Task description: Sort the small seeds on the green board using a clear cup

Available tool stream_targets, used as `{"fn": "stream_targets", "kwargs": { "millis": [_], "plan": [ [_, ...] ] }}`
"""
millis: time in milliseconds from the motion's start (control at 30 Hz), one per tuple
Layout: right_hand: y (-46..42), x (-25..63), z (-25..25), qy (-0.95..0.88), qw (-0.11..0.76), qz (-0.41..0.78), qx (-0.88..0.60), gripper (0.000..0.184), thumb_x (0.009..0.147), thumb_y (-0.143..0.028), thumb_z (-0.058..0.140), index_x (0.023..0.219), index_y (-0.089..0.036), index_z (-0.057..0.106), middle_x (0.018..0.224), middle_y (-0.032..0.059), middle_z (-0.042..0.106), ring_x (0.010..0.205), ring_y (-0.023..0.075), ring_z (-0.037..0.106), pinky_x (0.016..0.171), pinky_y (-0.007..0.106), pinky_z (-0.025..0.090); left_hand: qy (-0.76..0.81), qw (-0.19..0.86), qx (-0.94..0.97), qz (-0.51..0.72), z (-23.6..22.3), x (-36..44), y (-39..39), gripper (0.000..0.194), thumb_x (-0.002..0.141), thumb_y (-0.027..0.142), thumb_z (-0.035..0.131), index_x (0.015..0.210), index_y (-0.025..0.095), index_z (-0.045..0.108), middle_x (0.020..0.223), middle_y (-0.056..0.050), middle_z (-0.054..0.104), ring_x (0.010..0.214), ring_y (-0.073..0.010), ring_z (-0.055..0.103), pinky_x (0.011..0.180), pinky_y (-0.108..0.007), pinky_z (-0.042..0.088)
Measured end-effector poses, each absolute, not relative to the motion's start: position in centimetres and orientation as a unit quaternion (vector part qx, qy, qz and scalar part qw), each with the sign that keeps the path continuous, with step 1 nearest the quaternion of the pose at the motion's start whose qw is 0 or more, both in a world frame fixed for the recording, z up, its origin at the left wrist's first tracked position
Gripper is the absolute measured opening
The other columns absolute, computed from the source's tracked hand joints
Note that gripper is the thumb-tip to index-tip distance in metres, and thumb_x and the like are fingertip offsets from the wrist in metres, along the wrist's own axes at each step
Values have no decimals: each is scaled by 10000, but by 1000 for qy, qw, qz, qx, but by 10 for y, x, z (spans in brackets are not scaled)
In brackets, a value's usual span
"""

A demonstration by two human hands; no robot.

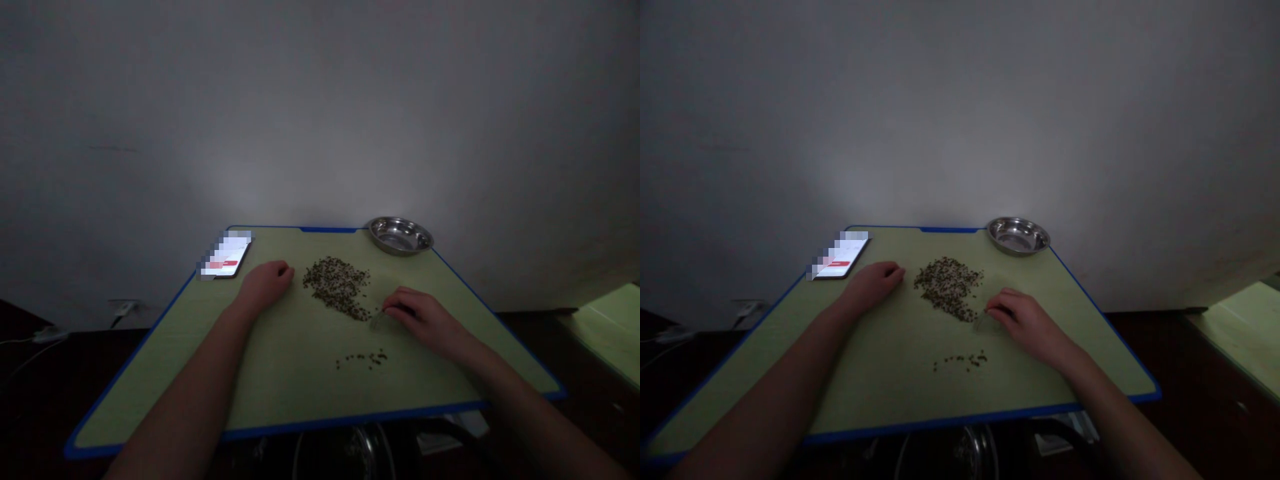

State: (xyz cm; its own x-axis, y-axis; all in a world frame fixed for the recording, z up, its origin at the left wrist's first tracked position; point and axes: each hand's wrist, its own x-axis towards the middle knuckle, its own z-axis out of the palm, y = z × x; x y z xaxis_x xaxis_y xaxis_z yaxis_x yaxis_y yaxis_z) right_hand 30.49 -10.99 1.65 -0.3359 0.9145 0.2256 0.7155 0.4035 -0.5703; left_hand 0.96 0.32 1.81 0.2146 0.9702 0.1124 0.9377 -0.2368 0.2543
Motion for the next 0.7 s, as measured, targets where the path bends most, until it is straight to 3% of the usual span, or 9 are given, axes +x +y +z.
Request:
{"fn": "stream_targets", "kwargs": {
  "millis": [700],
  "plan": [
    [-130,294,9,-776,254,255,-518,164,878,-255,495,840,-179,635,829,43,620,784,168,573,717,291,445,612,68,777,131,16,9,5,390,829,414,333,807,181,645,823,-87,666,725,-196,573,583,-280,334]
  ]
}}
